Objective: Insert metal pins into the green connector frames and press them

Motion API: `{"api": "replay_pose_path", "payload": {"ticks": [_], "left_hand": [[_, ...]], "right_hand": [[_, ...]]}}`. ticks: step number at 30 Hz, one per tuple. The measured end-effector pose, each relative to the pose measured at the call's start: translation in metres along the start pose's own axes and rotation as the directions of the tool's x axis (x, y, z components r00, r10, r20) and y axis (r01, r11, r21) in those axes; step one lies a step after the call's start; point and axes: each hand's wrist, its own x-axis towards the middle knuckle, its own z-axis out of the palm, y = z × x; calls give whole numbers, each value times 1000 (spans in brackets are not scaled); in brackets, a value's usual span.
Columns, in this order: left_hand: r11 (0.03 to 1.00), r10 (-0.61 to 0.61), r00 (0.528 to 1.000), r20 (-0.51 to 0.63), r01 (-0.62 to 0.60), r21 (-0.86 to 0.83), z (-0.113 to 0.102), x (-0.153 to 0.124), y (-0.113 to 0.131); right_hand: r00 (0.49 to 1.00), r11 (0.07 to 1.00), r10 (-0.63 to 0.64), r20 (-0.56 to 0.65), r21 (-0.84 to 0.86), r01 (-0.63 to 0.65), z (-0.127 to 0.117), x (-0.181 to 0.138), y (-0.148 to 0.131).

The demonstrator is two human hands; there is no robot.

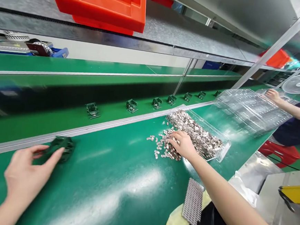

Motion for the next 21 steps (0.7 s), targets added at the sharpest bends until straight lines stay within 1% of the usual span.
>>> {"api": "replay_pose_path", "payload": {"ticks": [2,4,6,8,11,13,15,17,19,21], "left_hand": [[999,35,999,-10,-35,35,5,-32,16],[999,42,998,47,-43,22,7,-56,23],[999,54,989,138,-54,-5,9,-72,18],[996,83,968,235,-77,-33,11,-79,3],[994,108,922,373,-91,-62,11,-77,-19],[990,142,872,468,-132,-55,10,-71,-23],[978,196,816,543,-200,-52,9,-64,-18],[971,212,775,595,-234,-41,8,-59,-8],[972,201,753,626,-235,-28,8,-56,1],[972,207,751,628,-232,-43,8,-54,5]], "right_hand": [[1000,1000,11,16,-12,-10,4,9,-6],[999,999,31,33,-24,-30,10,18,-13],[997,998,57,47,-29,-56,15,25,-18],[995,996,84,54,-19,-83,19,29,-22],[991,992,125,51,29,-126,21,33,-25],[988,985,149,42,81,-153,19,35,-26],[985,973,172,29,148,-175,15,34,-29],[981,953,192,22,234,-192,9,28,-33],[979,924,199,36,326,-200,2,15,-40],[981,872,179,76,450,-194,-8,-5,-49]]}}
